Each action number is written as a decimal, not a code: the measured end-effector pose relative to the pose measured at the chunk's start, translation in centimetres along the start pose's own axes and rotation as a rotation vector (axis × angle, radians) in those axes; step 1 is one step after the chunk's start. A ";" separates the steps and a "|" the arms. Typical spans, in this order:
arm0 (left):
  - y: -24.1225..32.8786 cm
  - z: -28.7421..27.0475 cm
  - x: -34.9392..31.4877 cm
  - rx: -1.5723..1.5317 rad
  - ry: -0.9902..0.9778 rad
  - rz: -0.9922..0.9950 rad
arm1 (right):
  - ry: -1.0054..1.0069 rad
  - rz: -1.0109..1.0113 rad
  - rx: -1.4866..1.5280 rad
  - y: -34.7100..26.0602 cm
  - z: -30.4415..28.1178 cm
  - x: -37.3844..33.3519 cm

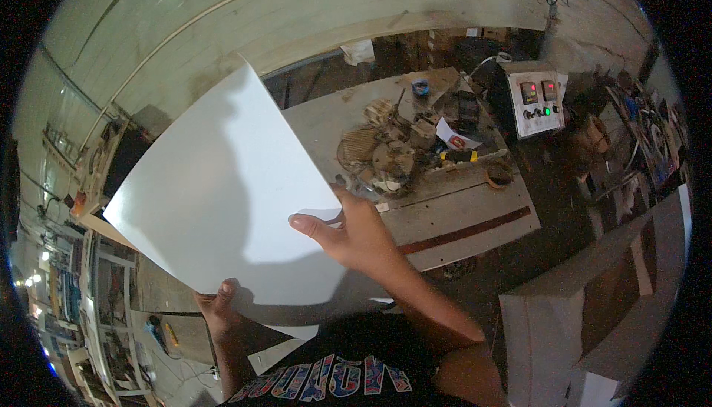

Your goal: The person picks up white rectangular panels from a stack, places them on a workbench, and moves them around. They repeatedly lift, turn, and reposition the panels by hand without using any tools.

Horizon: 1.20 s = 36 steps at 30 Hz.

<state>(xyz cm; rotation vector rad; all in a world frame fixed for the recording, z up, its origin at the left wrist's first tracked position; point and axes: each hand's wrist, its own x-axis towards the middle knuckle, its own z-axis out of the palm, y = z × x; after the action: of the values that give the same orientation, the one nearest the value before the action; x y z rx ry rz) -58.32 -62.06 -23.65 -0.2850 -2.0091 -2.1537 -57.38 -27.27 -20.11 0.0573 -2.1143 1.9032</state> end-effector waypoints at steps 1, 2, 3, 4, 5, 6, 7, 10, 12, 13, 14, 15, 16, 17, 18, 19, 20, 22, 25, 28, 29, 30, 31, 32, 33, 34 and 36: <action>0.1 0.0 0.0 -0.004 0.003 0.001 | 0.025 -0.025 -0.004 -0.2 0.0 -0.1; 0.2 0.0 -0.1 0.010 0.008 -0.014 | 0.052 -0.049 -0.003 -0.3 0.0 -0.2; 0.3 0.1 -0.2 0.021 0.015 -0.019 | 0.069 -0.076 -0.003 -0.4 0.1 -0.2; 0.6 0.3 -0.2 0.032 0.026 -0.016 | 0.074 -0.059 -0.012 -0.5 0.0 -0.3; 0.8 0.4 -0.3 0.051 0.031 -0.007 | 0.069 -0.044 -0.023 -0.5 0.1 -0.3; 1.0 0.7 -0.4 0.071 0.039 0.010 | 0.065 -0.028 -0.034 -0.5 0.1 -0.3; 1.2 0.9 -0.4 0.088 0.045 0.028 | 0.076 -0.063 -0.050 -0.4 0.1 -0.3; 1.6 1.4 -0.6 0.091 0.066 -0.021 | 0.102 -0.123 -0.072 -0.1 0.0 -0.2; 1.7 1.4 -0.5 0.087 0.050 -0.018 | 0.109 -0.121 -0.047 0.2 0.1 -0.2; 1.7 1.4 -0.5 0.081 0.046 -0.009 | 0.119 -0.130 -0.052 0.3 0.2 -0.1; 1.6 1.3 -0.4 0.092 0.036 -0.007 | 0.131 -0.141 -0.058 0.4 0.2 -0.1; 1.6 1.2 -0.3 0.098 0.032 -0.001 | 0.138 -0.137 -0.073 0.5 0.3 -0.1; 1.5 1.2 -0.3 0.101 0.027 0.008 | 0.137 -0.146 -0.074 0.5 0.3 -0.1; 1.4 1.1 -0.2 0.091 0.030 0.011 | 0.132 -0.139 -0.083 0.5 0.3 -0.1; 1.3 1.1 -0.2 0.080 0.034 0.015 | 0.128 -0.125 -0.083 0.4 0.2 0.0; 1.2 1.0 -0.2 0.073 0.039 0.014 | 0.106 -0.139 -0.091 0.3 0.0 0.1; 1.2 1.0 -0.3 0.051 0.034 -0.015 | 0.084 -0.147 -0.088 0.1 -0.1 0.2; 1.2 0.9 -0.2 0.018 0.013 -0.080 | 0.064 -0.181 -0.075 -0.7 -0.3 1.0; 1.3 0.9 -0.3 0.053 -0.033 -0.002 | 0.061 -0.179 -0.039 -2.1 -0.7 1.7; 1.8 0.9 -0.7 0.030 -0.031 -0.125 | 0.072 -0.099 -0.003 -3.2 -0.7 2.0; 1.9 1.1 -0.7 0.043 -0.034 -0.082 | 0.090 -0.111 0.009 -3.5 -0.5 2.0; 2.1 1.2 -0.8 0.055 -0.035 -0.038 | 0.106 -0.124 0.022 -3.6 -0.4 2.0; 2.3 1.3 -0.9 0.071 -0.031 0.000 | 0.118 -0.145 0.027 -3.6 -0.5 1.9; 2.6 1.5 -1.1 0.087 -0.018 0.007 | 0.127 -0.163 0.034 -3.6 -0.4 1.8; 2.9 1.7 -1.3 0.105 -0.005 0.012 | 0.137 -0.183 0.042 -3.5 -0.4 1.7; 3.3 1.9 -1.4 0.125 0.006 0.015 | 0.135 -0.180 0.021 -3.4 -0.5 1.7; 3.7 2.5 -1.8 0.123 0.039 0.042 | 0.132 -0.171 -0.021 -3.2 -0.6 1.4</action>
<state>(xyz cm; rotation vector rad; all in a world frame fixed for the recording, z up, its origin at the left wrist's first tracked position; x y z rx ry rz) -55.59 -59.83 -20.43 -0.2629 -2.0839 -1.9862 -57.88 -26.83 -16.64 0.1015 -1.9752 1.7377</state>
